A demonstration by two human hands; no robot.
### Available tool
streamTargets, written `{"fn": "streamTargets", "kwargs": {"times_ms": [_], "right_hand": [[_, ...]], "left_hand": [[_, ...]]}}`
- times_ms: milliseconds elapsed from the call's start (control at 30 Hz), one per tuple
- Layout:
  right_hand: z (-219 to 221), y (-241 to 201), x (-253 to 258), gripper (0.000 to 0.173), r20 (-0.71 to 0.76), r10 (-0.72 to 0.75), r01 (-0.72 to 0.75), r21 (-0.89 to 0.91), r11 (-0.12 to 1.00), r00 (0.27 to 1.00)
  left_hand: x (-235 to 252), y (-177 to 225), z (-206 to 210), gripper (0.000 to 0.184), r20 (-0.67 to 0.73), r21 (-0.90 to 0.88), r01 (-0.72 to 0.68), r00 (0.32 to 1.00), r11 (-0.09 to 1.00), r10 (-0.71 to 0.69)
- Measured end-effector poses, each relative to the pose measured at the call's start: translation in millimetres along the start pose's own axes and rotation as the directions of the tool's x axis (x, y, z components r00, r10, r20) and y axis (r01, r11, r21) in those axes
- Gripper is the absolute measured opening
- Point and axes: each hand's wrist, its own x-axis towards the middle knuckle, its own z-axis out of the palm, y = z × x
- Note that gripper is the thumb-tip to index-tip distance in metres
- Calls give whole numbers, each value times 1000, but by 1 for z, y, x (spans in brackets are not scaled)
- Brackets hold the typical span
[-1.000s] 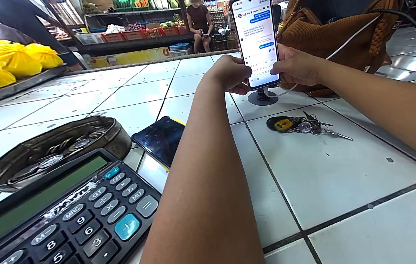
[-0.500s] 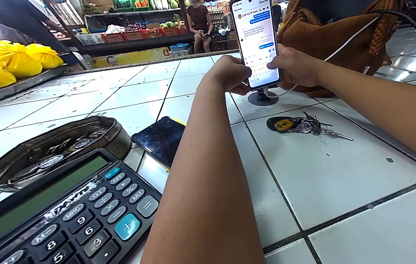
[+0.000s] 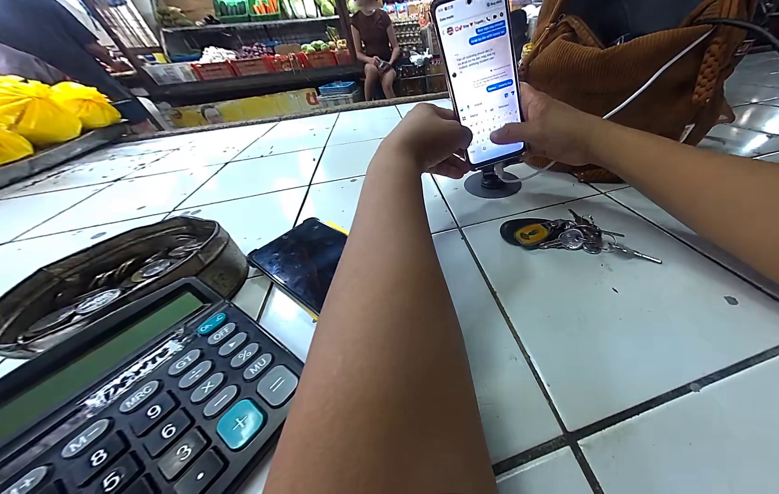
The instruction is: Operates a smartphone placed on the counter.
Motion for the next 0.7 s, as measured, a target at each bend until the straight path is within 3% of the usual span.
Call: {"fn": "streamTargets", "kwargs": {"times_ms": [133, 533, 700], "right_hand": [[-3, -1, -1, 63, 13, -3, 4, -55, 999, 1000], [-7, -7, -3, 42, 68, 74, -80, 83, 993, 995], [-5, -8, -5, 38, 3, 93, -93, 90, 992, 996]], "left_hand": [[1, 0, 0, 22, -2, 9, 2, 1000, 1000, -2], [1, -1, 0, 24, 0, 11, -1, 1000, 1000, 1], [1, -1, 0, 21, 0, 7, -1, 1000, 1000, 1]]}}
